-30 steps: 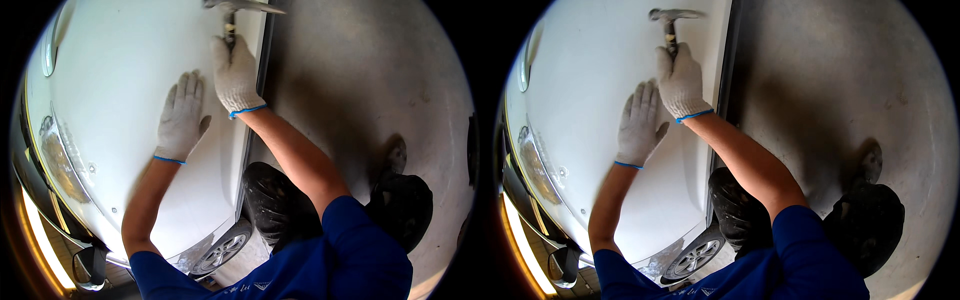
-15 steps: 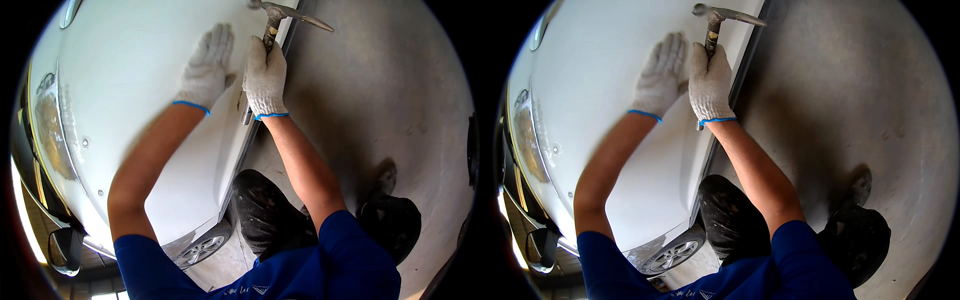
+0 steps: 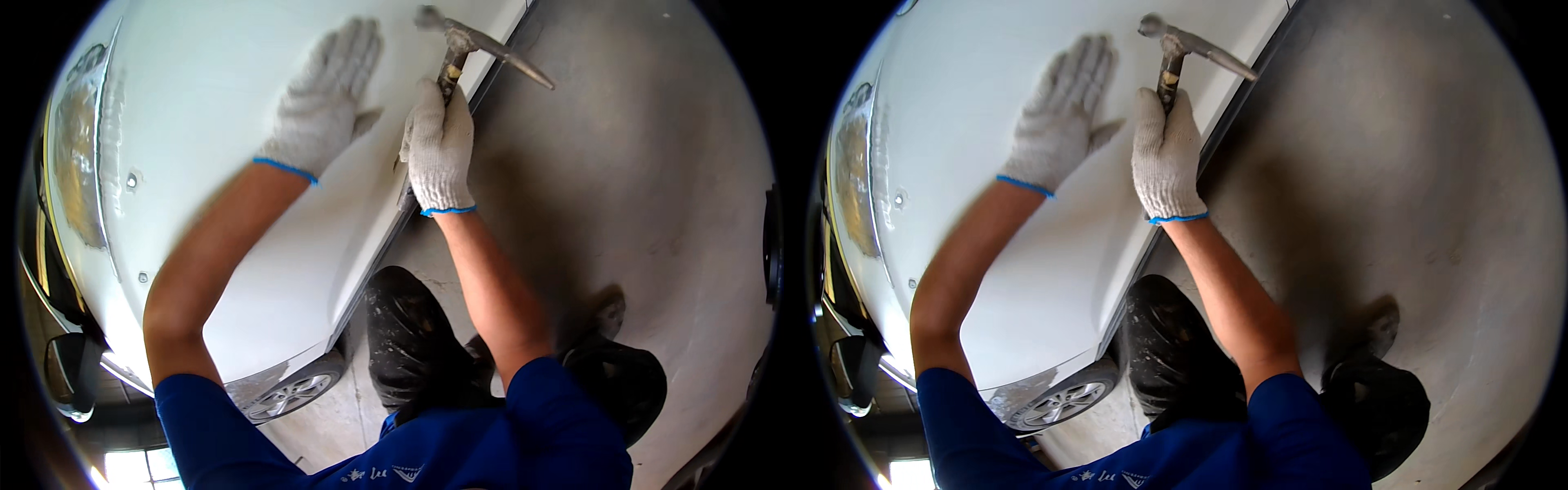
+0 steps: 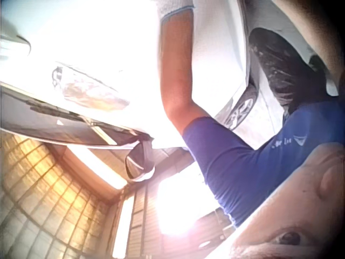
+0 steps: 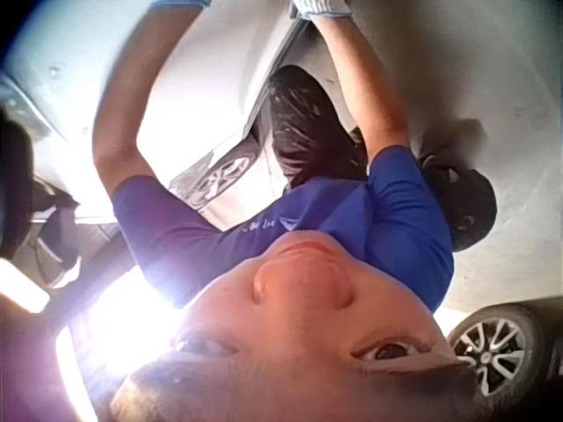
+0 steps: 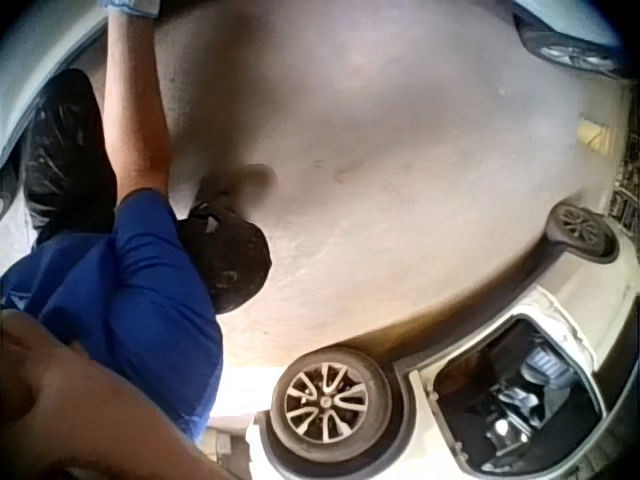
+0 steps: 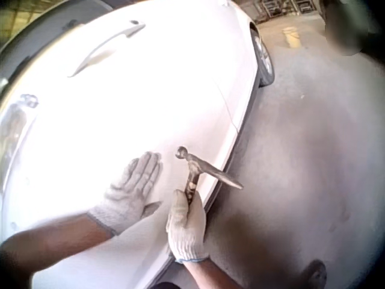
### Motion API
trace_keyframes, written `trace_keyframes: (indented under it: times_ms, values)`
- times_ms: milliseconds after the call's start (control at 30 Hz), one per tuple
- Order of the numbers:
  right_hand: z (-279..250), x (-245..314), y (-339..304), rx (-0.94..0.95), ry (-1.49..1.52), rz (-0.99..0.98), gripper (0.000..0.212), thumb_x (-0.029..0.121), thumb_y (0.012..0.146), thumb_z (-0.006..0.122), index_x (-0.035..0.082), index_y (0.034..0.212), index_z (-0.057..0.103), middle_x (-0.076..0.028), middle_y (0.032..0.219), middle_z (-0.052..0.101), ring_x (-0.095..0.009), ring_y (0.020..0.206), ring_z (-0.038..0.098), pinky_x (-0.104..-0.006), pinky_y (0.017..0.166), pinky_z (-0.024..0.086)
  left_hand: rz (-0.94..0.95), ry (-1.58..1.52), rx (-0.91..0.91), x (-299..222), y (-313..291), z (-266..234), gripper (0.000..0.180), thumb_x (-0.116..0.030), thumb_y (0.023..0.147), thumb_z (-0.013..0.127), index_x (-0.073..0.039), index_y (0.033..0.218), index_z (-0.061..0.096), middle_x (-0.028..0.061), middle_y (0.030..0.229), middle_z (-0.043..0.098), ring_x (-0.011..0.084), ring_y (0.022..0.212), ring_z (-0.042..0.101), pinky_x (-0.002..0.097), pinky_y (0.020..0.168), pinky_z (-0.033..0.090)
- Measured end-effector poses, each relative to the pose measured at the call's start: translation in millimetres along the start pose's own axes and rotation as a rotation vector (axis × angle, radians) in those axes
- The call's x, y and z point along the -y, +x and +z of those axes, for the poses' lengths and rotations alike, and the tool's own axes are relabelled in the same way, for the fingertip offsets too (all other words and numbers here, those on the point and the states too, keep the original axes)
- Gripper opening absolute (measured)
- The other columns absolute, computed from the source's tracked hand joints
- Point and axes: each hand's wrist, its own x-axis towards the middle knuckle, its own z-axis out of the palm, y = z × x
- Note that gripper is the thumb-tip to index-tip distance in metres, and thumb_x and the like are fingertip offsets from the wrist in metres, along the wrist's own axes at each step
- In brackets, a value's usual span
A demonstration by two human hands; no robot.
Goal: The person puts on gloves and uses a hammer to repeatedly tap the side panel of a white car, likely to smooth out a dent. The person walks around the vehicle and continues hammering the same area from different angles.
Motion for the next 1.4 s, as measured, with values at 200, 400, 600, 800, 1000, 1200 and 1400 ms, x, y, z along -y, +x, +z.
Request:
trace_keyframes:
  times_ms: [200, 400, 600, 800, 1000, 1200, 1400]
  values:
    - [4.5, -1.0, -10.5, 0.056, -0.03, 0.008, 0.04, 0.036, 0.104, 0.053, -0.002, 0.093, 0.047, -0.015, 0.068, 0.046, -0.028, 0.062, 0.045, -0.0434, 0.061, 0.042, 0.156, -0.207, 0.077, -17.7, -38.0, 14.5, 0.097, -0.046, 0.083, 0.071, 0.001, 0.156, 0.027, 0.0154, 0.163, 0.027, 0.0255, 0.152, 0.022, 0.039, 0.125, 0.02]
    - [-2.6, -8.1, -9.5, 0.074, -0.023, 0.008, 0.038, 0.034, 0.103, 0.054, -0.001, 0.09, 0.046, -0.01, 0.068, 0.041, -0.02, 0.061, 0.037, -0.0394, 0.059, 0.039, -0.258, -0.161, -0.053, 44.0, -2.5, -19.0, 0.096, -0.05, 0.086, 0.066, -0.001, 0.158, 0.025, 0.0149, 0.163, 0.027, 0.0261, 0.152, 0.023, 0.0414, 0.124, 0.018]
    - [16.0, -5.7, -15.6, 0.127, 0.147, 0.089, 0.035, 0.034, 0.105, 0.051, 0.002, 0.092, 0.048, -0.001, 0.069, 0.041, -0.011, 0.063, 0.037, -0.0312, 0.056, 0.036, 0.051, -0.192, 0.021, -7.1, -52.2, 20.9, 0.098, -0.05, 0.084, 0.068, -0.001, 0.157, 0.025, 0.0126, 0.164, 0.028, 0.0255, 0.153, 0.022, 0.0378, 0.125, 0.016]
    - [29.8, -7.3, -11.6, -0.052, 0.128, -0.264, 0.039, 0.036, 0.106, 0.047, -0.001, 0.095, 0.052, -0.009, 0.081, 0.058, -0.023, 0.066, 0.051, -0.0374, 0.064, 0.046, 0.097, -0.225, 0.044, -16.8, -60.4, 16.9, 0.095, -0.043, 0.081, 0.071, 0.003, 0.153, 0.03, 0.0141, 0.162, 0.029, 0.0253, 0.151, 0.024, 0.0358, 0.125, 0.019]
    - [21.5, -3.9, -6.3, 0.0, 0.035, -0.08, 0.041, 0.036, 0.105, 0.047, -0.005, 0.1, 0.055, -0.023, 0.084, 0.062, -0.039, 0.075, 0.059, -0.0466, 0.072, 0.048, 0.107, -0.282, 0.081, -16.0, -60.7, 10.3, 0.091, -0.036, 0.082, 0.073, 0.004, 0.152, 0.031, 0.014, 0.161, 0.03, 0.0254, 0.151, 0.024, 0.0348, 0.124, 0.021]
    - [29.9, 2.2, -5.3, -0.041, 0.025, -0.149, 0.04, 0.036, 0.105, 0.048, -0.003, 0.095, 0.053, -0.011, 0.074, 0.052, -0.021, 0.068, 0.05, -0.0363, 0.064, 0.045, 0.12, -0.273, 0.068, -16.8, -61.8, 9.6, 0.094, -0.041, 0.079, 0.072, 0.006, 0.151, 0.033, 0.0165, 0.161, 0.03, 0.0272, 0.151, 0.026, 0.038, 0.124, 0.023]
    - [36.9, -15.7, 6.8, -0.037, -0.068, -0.314, 0.043, 0.043, 0.105, 0.047, 0.004, 0.086, 0.05, -0.002, 0.066, 0.046, -0.01, 0.051, 0.04, -0.0275, 0.045, 0.035, 0.134, -0.207, 0.102, -21.0, -62.4, 6.8, 0.094, -0.043, 0.08, 0.071, 0.005, 0.151, 0.033, 0.0159, 0.161, 0.03, 0.0267, 0.151, 0.026, 0.0373, 0.124, 0.022]
